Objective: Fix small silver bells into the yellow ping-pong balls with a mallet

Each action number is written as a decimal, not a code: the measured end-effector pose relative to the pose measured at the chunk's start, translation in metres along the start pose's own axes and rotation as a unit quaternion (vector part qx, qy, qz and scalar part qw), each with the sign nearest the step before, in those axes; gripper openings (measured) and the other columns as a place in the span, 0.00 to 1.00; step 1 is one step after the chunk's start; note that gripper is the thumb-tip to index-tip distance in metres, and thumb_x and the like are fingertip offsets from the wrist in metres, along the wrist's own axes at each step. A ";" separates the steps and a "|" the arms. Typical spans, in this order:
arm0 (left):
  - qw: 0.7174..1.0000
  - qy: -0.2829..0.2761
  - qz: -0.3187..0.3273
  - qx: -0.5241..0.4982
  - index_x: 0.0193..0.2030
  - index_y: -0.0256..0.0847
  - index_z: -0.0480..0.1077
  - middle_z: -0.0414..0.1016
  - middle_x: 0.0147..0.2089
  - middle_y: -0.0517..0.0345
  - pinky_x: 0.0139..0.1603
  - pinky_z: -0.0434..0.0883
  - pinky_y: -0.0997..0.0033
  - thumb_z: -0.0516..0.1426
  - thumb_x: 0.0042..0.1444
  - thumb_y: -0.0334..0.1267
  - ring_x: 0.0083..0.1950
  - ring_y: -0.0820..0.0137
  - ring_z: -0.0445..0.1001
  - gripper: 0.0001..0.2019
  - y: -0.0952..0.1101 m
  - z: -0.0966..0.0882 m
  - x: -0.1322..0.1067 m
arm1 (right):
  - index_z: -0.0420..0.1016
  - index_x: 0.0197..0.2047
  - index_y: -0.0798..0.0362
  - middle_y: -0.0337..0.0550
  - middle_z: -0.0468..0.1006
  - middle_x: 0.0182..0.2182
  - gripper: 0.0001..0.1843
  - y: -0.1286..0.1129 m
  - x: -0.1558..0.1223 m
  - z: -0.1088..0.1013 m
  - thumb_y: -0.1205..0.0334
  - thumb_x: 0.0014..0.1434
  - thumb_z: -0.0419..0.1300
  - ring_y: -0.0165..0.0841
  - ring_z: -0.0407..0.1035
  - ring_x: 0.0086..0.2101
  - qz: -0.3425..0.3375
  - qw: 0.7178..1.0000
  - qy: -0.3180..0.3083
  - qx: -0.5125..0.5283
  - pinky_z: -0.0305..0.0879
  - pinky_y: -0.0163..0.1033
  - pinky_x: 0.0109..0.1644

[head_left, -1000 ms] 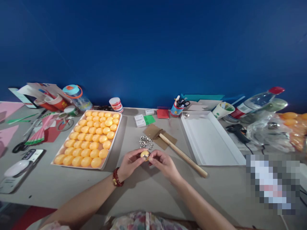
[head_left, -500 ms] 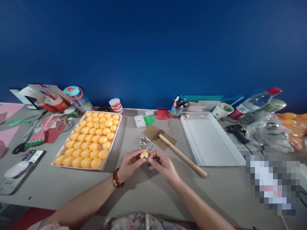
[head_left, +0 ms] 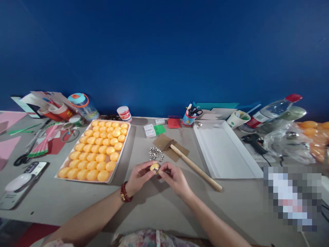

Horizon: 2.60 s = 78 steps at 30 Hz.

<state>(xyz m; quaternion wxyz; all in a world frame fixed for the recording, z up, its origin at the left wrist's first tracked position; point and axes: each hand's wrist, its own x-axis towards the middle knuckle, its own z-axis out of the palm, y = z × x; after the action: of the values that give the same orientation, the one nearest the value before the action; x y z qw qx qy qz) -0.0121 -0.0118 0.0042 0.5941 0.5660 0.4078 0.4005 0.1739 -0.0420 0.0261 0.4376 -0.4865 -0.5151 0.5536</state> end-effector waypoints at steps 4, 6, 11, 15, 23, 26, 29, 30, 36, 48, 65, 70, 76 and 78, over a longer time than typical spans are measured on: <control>1.000 0.002 0.003 0.000 0.49 0.38 0.78 0.82 0.49 0.46 0.52 0.76 0.62 0.63 0.54 0.45 0.48 0.59 0.80 0.18 0.001 0.000 -0.001 | 0.72 0.33 0.52 0.39 0.73 0.28 0.15 -0.001 0.000 0.001 0.49 0.59 0.62 0.32 0.69 0.29 -0.001 1.000 0.008 -0.002 0.68 0.37 0.35; 1.000 0.000 0.004 0.000 0.49 0.38 0.78 0.82 0.49 0.46 0.52 0.76 0.62 0.63 0.54 0.45 0.48 0.59 0.80 0.18 0.000 0.000 -0.001 | 0.72 0.33 0.53 0.38 0.73 0.27 0.14 -0.001 -0.001 0.001 0.50 0.59 0.62 0.31 0.69 0.29 0.002 1.000 0.010 -0.009 0.67 0.36 0.34; 1.000 -0.003 0.011 -0.014 0.49 0.39 0.78 0.82 0.49 0.46 0.53 0.75 0.61 0.64 0.54 0.43 0.48 0.59 0.79 0.17 0.000 0.000 -0.001 | 0.71 0.33 0.52 0.38 0.73 0.27 0.12 -0.003 -0.002 0.001 0.53 0.59 0.62 0.31 0.68 0.28 -0.003 1.000 0.014 -0.026 0.64 0.36 0.33; 0.999 -0.002 0.017 -0.041 0.50 0.40 0.78 0.81 0.50 0.46 0.51 0.76 0.64 0.64 0.54 0.43 0.48 0.60 0.79 0.17 0.001 0.003 -0.002 | 0.72 0.33 0.52 0.38 0.73 0.28 0.11 -0.007 -0.002 0.000 0.52 0.59 0.62 0.31 0.67 0.28 -0.016 1.000 0.013 -0.013 0.63 0.35 0.33; 0.997 -0.021 0.032 -0.072 0.52 0.40 0.75 0.79 0.51 0.47 0.51 0.74 0.66 0.63 0.56 0.40 0.48 0.63 0.77 0.17 -0.001 0.002 -0.001 | 0.72 0.33 0.53 0.38 0.72 0.29 0.11 -0.013 -0.003 -0.002 0.53 0.59 0.62 0.30 0.66 0.28 -0.026 0.999 0.010 -0.018 0.62 0.35 0.33; 0.996 -0.044 0.034 -0.072 0.55 0.42 0.73 0.77 0.53 0.48 0.52 0.74 0.66 0.62 0.57 0.40 0.50 0.63 0.76 0.19 -0.001 0.001 -0.001 | 0.72 0.33 0.53 0.38 0.72 0.29 0.12 -0.011 -0.003 -0.002 0.52 0.59 0.62 0.30 0.66 0.28 -0.031 0.999 0.006 -0.016 0.63 0.34 0.33; 0.996 -0.056 0.031 -0.062 0.55 0.42 0.74 0.75 0.56 0.48 0.56 0.71 0.64 0.62 0.57 0.40 0.54 0.60 0.74 0.18 0.001 0.000 0.000 | 0.72 0.33 0.52 0.39 0.73 0.30 0.13 -0.008 -0.002 -0.001 0.51 0.59 0.62 0.31 0.67 0.29 -0.034 0.999 0.007 -0.014 0.64 0.35 0.34; 0.996 -0.056 0.028 -0.061 0.54 0.42 0.75 0.75 0.56 0.48 0.56 0.71 0.63 0.62 0.56 0.41 0.55 0.60 0.74 0.18 0.002 -0.001 0.000 | 0.72 0.34 0.52 0.39 0.73 0.30 0.13 -0.007 -0.002 -0.001 0.51 0.59 0.62 0.31 0.67 0.29 -0.032 0.999 0.008 -0.015 0.64 0.35 0.34; 0.996 -0.060 0.002 -0.063 0.52 0.41 0.76 0.78 0.53 0.47 0.56 0.71 0.62 0.63 0.56 0.41 0.53 0.60 0.75 0.18 0.002 -0.001 -0.001 | 0.71 0.34 0.52 0.39 0.73 0.29 0.13 -0.004 -0.002 -0.002 0.51 0.59 0.62 0.31 0.68 0.29 -0.026 1.000 0.004 -0.013 0.64 0.35 0.35; 0.996 -0.061 -0.001 -0.070 0.53 0.41 0.76 0.79 0.53 0.47 0.55 0.72 0.64 0.63 0.56 0.40 0.52 0.61 0.76 0.18 0.002 -0.001 -0.002 | 0.70 0.34 0.53 0.37 0.71 0.28 0.10 -0.004 -0.002 -0.002 0.55 0.61 0.62 0.29 0.65 0.28 -0.032 0.999 -0.014 -0.007 0.61 0.33 0.32; 0.996 -0.051 -0.006 -0.072 0.52 0.40 0.77 0.78 0.54 0.46 0.55 0.72 0.62 0.63 0.55 0.41 0.52 0.60 0.76 0.18 0.002 0.002 -0.003 | 0.70 0.33 0.53 0.37 0.71 0.26 0.10 -0.003 -0.003 -0.003 0.55 0.60 0.61 0.29 0.65 0.27 -0.026 0.999 -0.013 -0.035 0.62 0.32 0.31; 0.996 -0.054 -0.007 -0.076 0.52 0.40 0.77 0.78 0.54 0.46 0.55 0.72 0.62 0.63 0.55 0.42 0.52 0.59 0.76 0.18 0.003 0.002 -0.004 | 0.71 0.33 0.53 0.38 0.73 0.27 0.11 -0.007 -0.004 -0.004 0.54 0.60 0.62 0.29 0.66 0.27 -0.026 0.998 0.000 -0.052 0.63 0.33 0.32; 0.991 -0.064 -0.013 -0.116 0.52 0.41 0.76 0.79 0.52 0.47 0.52 0.73 0.62 0.64 0.54 0.41 0.51 0.60 0.76 0.18 0.000 0.003 -0.003 | 0.73 0.34 0.53 0.41 0.77 0.30 0.13 -0.013 -0.005 -0.007 0.51 0.58 0.63 0.32 0.71 0.30 -0.016 0.999 -0.014 -0.027 0.68 0.35 0.34; 0.988 -0.069 -0.010 -0.135 0.53 0.42 0.75 0.79 0.52 0.47 0.52 0.73 0.62 0.64 0.55 0.41 0.50 0.60 0.77 0.19 -0.001 0.002 -0.002 | 0.74 0.39 0.53 0.43 0.79 0.33 0.14 -0.014 -0.004 -0.013 0.51 0.59 0.62 0.34 0.73 0.32 -0.022 0.999 -0.021 -0.028 0.69 0.36 0.35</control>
<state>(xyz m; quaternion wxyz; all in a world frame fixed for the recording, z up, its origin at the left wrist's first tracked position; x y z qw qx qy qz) -0.0107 -0.0147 0.0030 0.6953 0.5031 0.3139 0.4061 0.1870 -0.0430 0.0405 0.4250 -0.4750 -0.5500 0.5396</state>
